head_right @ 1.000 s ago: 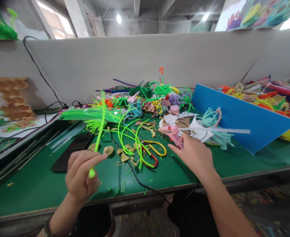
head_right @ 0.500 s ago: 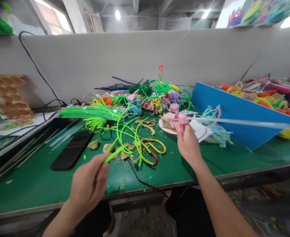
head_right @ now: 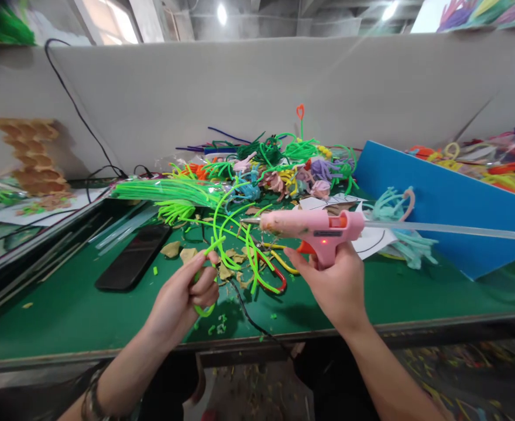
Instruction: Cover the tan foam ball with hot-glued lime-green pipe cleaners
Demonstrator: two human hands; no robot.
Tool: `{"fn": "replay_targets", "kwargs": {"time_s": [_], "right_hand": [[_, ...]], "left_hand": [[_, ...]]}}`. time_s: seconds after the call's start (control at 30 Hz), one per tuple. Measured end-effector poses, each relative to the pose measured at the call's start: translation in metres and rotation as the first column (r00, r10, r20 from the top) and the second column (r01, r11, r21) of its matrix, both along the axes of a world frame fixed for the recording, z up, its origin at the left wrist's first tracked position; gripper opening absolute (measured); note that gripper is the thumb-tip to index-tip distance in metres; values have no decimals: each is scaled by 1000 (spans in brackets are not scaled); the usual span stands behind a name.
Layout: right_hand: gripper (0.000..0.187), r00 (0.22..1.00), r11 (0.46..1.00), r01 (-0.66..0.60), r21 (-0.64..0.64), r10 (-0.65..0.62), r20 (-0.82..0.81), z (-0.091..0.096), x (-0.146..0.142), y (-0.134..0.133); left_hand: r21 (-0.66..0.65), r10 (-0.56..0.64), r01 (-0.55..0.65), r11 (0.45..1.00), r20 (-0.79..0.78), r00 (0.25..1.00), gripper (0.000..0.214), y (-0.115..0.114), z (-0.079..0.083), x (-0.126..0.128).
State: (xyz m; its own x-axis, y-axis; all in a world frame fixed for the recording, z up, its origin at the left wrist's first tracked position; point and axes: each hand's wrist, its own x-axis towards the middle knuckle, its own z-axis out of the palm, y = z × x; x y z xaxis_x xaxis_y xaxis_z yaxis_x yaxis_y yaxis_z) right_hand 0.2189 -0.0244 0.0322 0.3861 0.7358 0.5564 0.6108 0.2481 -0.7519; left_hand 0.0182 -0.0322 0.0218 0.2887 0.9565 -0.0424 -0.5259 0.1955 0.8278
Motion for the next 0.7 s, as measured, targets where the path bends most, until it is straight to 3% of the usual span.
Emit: {"fn": "replay_targets", "kwargs": {"time_s": [0.23,0.43,0.7], "right_hand": [[27,992,992,-126,-29,126,-4,0,-14,-1],[25,983,971,-177,-164,166,-77,1,-32,-13],[24,985,973,-172,-154,168,-40,0,-35,-14]], "left_hand": [[36,208,-207,978,-26,978,29,6,-3,0],[122,176,-169,978,-52,983,42,6,-7,-1],[123,188,-174,977,-115,975,36,5,-7,0]]}}
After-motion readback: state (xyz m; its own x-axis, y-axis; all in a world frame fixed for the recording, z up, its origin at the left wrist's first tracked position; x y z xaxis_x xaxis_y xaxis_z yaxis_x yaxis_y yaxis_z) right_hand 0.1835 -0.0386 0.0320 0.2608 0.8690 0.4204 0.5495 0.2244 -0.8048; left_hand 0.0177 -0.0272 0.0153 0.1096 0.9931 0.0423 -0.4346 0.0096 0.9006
